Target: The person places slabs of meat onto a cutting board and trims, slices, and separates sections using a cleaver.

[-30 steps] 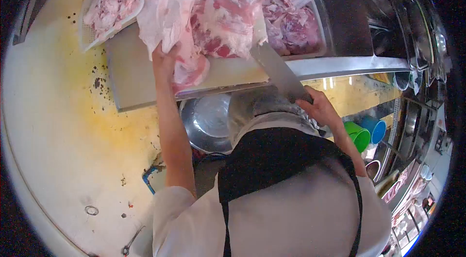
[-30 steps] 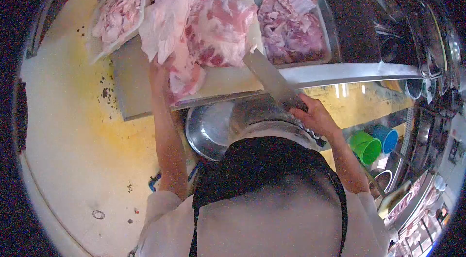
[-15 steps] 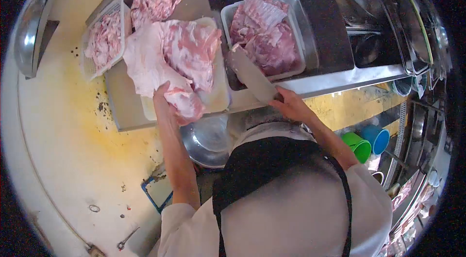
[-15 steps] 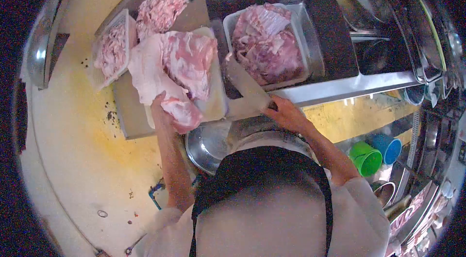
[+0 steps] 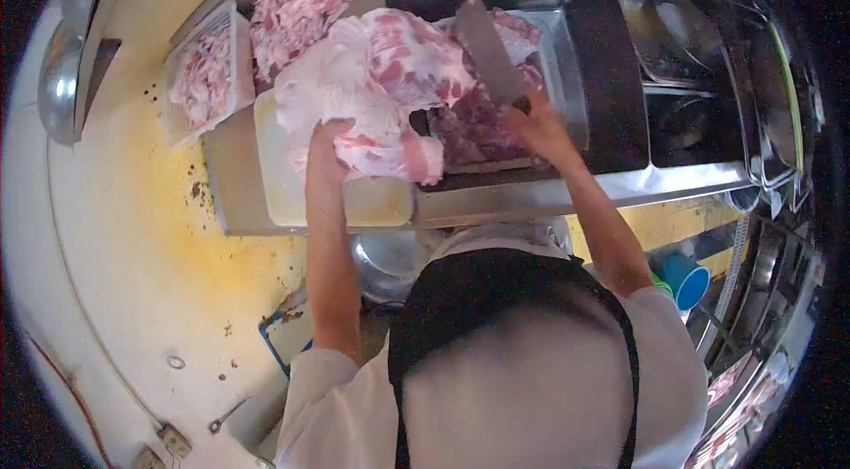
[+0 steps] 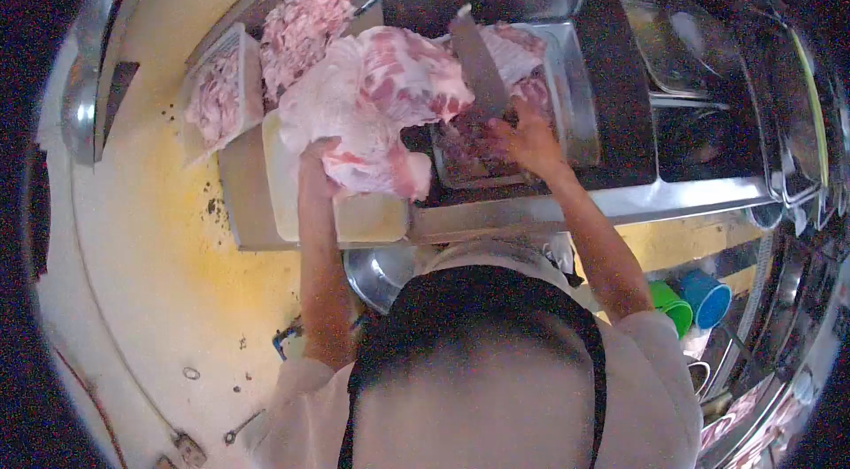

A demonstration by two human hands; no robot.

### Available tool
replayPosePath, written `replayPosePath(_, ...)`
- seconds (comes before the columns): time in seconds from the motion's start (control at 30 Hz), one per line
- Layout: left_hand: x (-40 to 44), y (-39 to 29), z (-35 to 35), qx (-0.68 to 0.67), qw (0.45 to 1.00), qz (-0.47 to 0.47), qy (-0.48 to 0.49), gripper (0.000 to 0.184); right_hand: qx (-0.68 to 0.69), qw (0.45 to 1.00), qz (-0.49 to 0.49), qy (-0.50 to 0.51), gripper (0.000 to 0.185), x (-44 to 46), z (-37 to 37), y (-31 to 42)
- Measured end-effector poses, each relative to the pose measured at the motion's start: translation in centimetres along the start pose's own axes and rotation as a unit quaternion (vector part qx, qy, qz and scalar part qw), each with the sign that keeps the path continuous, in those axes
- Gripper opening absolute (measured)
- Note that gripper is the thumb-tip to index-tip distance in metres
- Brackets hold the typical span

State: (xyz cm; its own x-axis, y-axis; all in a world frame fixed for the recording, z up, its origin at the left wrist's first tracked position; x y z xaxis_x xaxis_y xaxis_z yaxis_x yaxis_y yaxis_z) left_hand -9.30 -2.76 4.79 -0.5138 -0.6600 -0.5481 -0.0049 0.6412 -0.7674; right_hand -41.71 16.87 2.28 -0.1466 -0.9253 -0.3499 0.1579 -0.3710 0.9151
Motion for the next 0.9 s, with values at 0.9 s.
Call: replayPosePath(0.9,-3.1,-5.0,10.3,0.520,0.801,-0.230,-0.189,0.057,0.076,0.995,0.069,-0.015,0.038,3.0,-16.2,2.5)
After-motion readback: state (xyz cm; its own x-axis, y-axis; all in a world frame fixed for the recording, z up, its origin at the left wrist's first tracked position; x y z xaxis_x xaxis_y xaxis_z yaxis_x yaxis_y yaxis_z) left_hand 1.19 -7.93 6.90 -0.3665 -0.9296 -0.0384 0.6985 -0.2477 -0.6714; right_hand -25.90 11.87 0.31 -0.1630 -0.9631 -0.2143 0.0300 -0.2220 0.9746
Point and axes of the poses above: each hand's wrist, its own x-axis towards the middle knuckle, its own z-axis out of the back of the hand, y = z × x, the point moved 6 cm from there along x, towards the middle knuckle, and after that the axes turned 14 degrees about y, right-handed, at the moved point
